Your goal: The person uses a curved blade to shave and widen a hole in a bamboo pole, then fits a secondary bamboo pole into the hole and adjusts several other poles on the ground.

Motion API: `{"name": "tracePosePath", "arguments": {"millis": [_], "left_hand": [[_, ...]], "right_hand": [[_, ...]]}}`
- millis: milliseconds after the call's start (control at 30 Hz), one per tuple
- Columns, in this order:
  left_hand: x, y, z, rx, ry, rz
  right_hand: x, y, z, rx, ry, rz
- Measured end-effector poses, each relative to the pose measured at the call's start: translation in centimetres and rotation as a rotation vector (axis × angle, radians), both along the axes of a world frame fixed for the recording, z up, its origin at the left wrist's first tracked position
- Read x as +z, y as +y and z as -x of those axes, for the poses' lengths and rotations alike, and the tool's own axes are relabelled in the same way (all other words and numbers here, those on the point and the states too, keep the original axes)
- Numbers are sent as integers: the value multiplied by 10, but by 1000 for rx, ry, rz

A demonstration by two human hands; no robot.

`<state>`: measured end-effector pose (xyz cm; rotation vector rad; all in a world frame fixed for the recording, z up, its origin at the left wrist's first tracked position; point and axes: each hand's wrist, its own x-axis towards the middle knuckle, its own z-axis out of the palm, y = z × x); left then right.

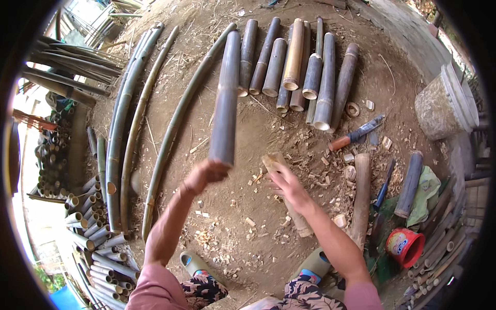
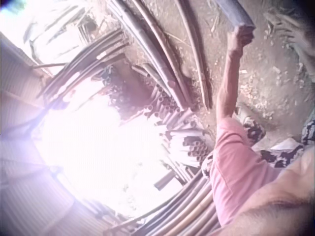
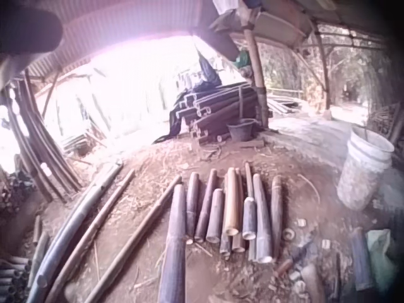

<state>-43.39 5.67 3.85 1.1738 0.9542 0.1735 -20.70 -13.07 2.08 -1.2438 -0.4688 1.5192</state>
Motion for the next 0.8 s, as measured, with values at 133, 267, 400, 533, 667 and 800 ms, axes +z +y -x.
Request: {"name": "tracePosePath", "arguments": {"millis": [133, 267, 400, 533, 667, 800], "left_hand": [[62, -132, 19, -421, 213, -151], [83, -147, 45, -360, 226, -431], [51, -61, 61, 433, -207, 89], [32, -25, 70, 537, -722, 333], [30, -67, 100, 978, -412, 116], [-4, -110, 114, 1220, -328, 92]], "right_hand": [[2, 36, 42, 51, 166, -124], [29, -17, 33, 193, -112, -186], [3, -91, 11, 476, -243, -191], [36, -104, -19, 717, 49, -271], [28, -54, -122, 369, -77, -101], [-67, -40, -237, 71, -863, 408]]}}
